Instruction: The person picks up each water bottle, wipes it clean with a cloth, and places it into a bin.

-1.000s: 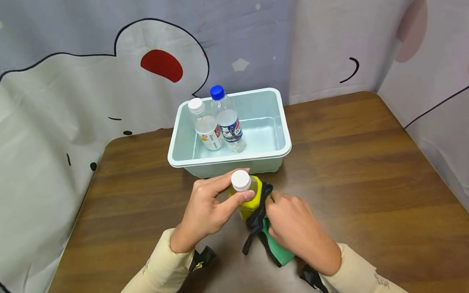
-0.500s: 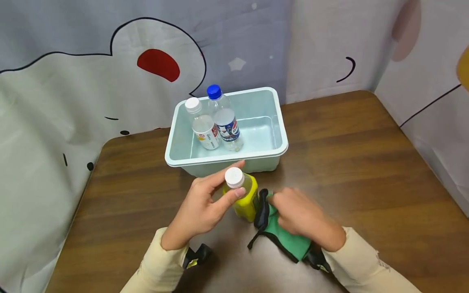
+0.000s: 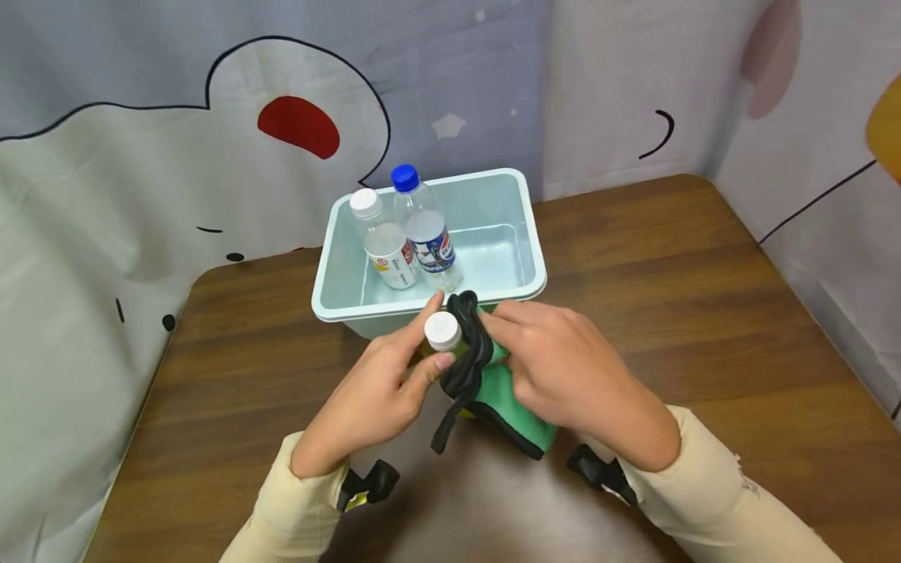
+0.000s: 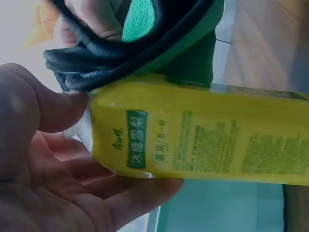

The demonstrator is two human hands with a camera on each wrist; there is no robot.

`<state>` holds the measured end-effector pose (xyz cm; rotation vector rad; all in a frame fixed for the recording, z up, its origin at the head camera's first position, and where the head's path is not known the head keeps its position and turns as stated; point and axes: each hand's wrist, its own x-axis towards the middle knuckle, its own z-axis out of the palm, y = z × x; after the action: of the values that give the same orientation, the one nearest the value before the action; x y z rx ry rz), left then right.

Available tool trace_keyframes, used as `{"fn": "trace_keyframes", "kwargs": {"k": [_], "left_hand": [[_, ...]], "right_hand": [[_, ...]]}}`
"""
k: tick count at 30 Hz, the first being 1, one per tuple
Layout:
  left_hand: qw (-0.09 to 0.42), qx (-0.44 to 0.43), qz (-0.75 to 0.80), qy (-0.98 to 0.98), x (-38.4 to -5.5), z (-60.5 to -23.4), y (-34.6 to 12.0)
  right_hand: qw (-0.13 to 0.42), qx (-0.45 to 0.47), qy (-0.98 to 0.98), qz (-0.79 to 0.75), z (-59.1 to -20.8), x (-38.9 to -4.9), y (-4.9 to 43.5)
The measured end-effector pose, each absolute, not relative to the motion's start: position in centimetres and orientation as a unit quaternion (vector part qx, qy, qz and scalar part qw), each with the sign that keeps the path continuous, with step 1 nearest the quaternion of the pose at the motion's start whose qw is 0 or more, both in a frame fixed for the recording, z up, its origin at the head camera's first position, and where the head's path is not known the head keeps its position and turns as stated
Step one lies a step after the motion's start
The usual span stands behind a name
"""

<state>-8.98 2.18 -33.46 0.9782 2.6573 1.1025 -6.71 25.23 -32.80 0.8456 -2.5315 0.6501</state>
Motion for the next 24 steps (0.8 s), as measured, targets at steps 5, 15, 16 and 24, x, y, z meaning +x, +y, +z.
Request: {"fn": "trace_keyframes", "kwargs": {"k": [5,15,16,24], "left_hand": [[0.034,0.331,0.370,0.867,-9.3,-34.0,2.0],[0.052,0.339,0.416,0.842,-9.2,-34.5,1.8],[0.055,0.339,0.420,0.840,-9.2,-34.5,1.8],[0.094,0.320,0.464,0.821,-9.6,-35.0,1.6]], "right_hand": [[0.150,0.297,-0.918,0.214,-33.1,-7.6,25.2],[-0.033,0.250,-0.956,0.150,-40.6,-9.3,24.8],[-0.037,0.247,-0.957,0.145,-41.2,-9.4,24.7],[-0.047,0.241,-0.961,0.129,-41.8,-9.2,24.4]]}}
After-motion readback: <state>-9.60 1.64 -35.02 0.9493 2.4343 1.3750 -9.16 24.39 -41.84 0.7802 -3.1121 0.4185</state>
